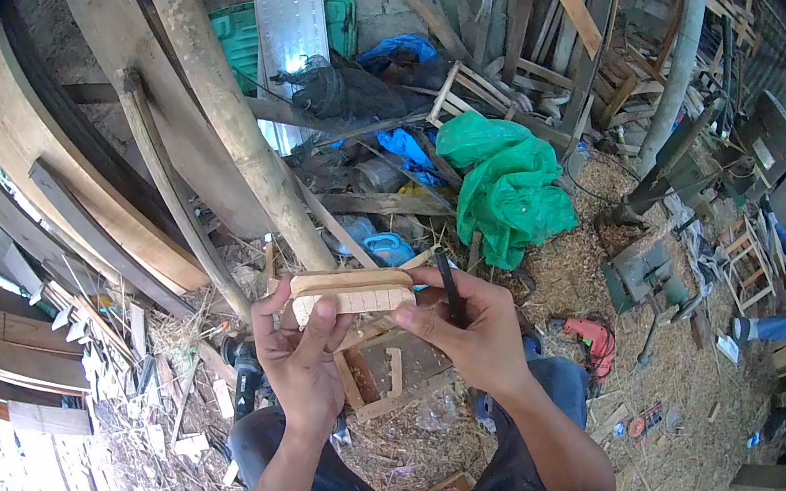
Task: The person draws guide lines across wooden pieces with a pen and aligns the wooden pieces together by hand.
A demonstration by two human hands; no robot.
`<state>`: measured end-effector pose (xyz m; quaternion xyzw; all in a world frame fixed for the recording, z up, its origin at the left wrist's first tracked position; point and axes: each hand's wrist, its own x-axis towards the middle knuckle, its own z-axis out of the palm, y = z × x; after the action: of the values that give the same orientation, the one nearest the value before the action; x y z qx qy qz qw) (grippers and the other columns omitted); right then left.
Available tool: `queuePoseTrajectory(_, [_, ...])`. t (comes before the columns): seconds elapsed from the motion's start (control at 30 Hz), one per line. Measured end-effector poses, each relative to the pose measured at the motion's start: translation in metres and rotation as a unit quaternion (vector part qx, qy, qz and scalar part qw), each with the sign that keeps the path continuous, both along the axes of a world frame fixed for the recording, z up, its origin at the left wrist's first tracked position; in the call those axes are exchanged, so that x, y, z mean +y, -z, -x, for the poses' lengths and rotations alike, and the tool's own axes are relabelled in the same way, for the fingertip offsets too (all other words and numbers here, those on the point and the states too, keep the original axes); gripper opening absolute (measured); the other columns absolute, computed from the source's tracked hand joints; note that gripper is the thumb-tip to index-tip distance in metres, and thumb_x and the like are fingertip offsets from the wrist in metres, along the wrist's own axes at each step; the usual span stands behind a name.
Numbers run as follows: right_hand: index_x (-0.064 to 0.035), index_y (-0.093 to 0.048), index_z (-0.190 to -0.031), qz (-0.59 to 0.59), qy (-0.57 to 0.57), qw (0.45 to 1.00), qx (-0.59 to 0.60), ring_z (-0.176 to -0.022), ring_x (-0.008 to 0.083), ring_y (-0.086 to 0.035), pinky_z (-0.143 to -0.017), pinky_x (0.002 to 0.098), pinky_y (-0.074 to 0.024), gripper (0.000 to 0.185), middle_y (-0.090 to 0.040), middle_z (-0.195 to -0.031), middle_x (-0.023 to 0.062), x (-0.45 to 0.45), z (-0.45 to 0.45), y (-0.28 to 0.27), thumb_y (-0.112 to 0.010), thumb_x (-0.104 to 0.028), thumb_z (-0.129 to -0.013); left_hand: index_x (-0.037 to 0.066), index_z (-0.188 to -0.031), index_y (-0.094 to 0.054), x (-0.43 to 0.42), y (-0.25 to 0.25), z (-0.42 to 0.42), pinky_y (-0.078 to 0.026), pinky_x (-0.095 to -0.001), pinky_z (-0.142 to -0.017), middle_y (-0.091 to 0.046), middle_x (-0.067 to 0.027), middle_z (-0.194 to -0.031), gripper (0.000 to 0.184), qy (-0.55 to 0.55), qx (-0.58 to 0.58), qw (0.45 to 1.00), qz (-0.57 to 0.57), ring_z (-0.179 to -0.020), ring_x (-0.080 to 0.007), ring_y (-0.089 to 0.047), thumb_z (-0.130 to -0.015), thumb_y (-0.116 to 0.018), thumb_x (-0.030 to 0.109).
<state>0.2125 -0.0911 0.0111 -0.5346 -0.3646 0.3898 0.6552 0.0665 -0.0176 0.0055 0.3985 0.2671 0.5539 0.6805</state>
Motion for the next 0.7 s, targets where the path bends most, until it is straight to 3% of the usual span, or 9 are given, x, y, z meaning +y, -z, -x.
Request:
queuePoseTrajectory(0.03, [0.0078,-0.054,-0.116,0.007,-0.002,1.000,-0.015,-0.086,0.0160,-0.064,-0.077,0.0264,-0.0505,0.041,-0.066,-0.094,0.0131,-0.001,0.001,0.001,-0.069,-0.005,-0.081,0.007,-0.117,-0.044,-0.001,0.000,0.002,-0.057,-0.0293,-0.079,-0.057,-0.0106,-0.113,0.036,0.005,0.008,1.000,0.000,-0.094,-0.0161,-0.062,-0.086,-0.061,0.002])
queuePoseTrajectory(0.27, [0.0082,-0.055,-0.115,-0.014,0.004,1.000,-0.020,-0.085,0.0163,-0.064,-0.078,0.0273,-0.0508,0.039,-0.066,-0.095,0.0132,0.000,0.010,-0.003,-0.068,-0.005,-0.081,0.005,-0.116,-0.044,-0.002,-0.004,0.006,-0.057,-0.0307,-0.080,-0.058,-0.0116,-0.112,0.036,-0.009,0.012,1.000,-0.022,-0.097,-0.0184,-0.061,-0.085,-0.062,0.004])
queuePoseTrajectory(0.33, [0.0049,-0.059,-0.112,-0.005,0.018,1.000,0.001,-0.081,0.0062,-0.058,-0.072,0.0205,-0.0466,0.035,-0.065,-0.092,0.0059,0.000,0.012,-0.007,-0.070,-0.005,-0.080,0.004,-0.111,-0.044,-0.003,-0.002,0.006,-0.057,-0.0314,-0.080,-0.058,-0.0129,-0.111,0.033,-0.016,0.016,0.999,-0.041,-0.096,-0.0194,-0.062,-0.085,-0.063,0.004])
queuePoseTrajectory(0.7, [0.0057,-0.060,-0.106,-0.017,0.046,0.998,-0.035,-0.083,0.0074,-0.057,-0.075,0.0217,-0.0458,0.030,-0.064,-0.092,0.0051,-0.003,0.012,-0.009,-0.070,-0.009,-0.082,0.003,-0.105,-0.042,0.001,0.010,0.007,-0.057,-0.0305,-0.077,-0.058,-0.0121,-0.104,0.032,-0.042,0.052,0.992,-0.106,-0.089,-0.0184,-0.063,-0.083,-0.066,0.005])
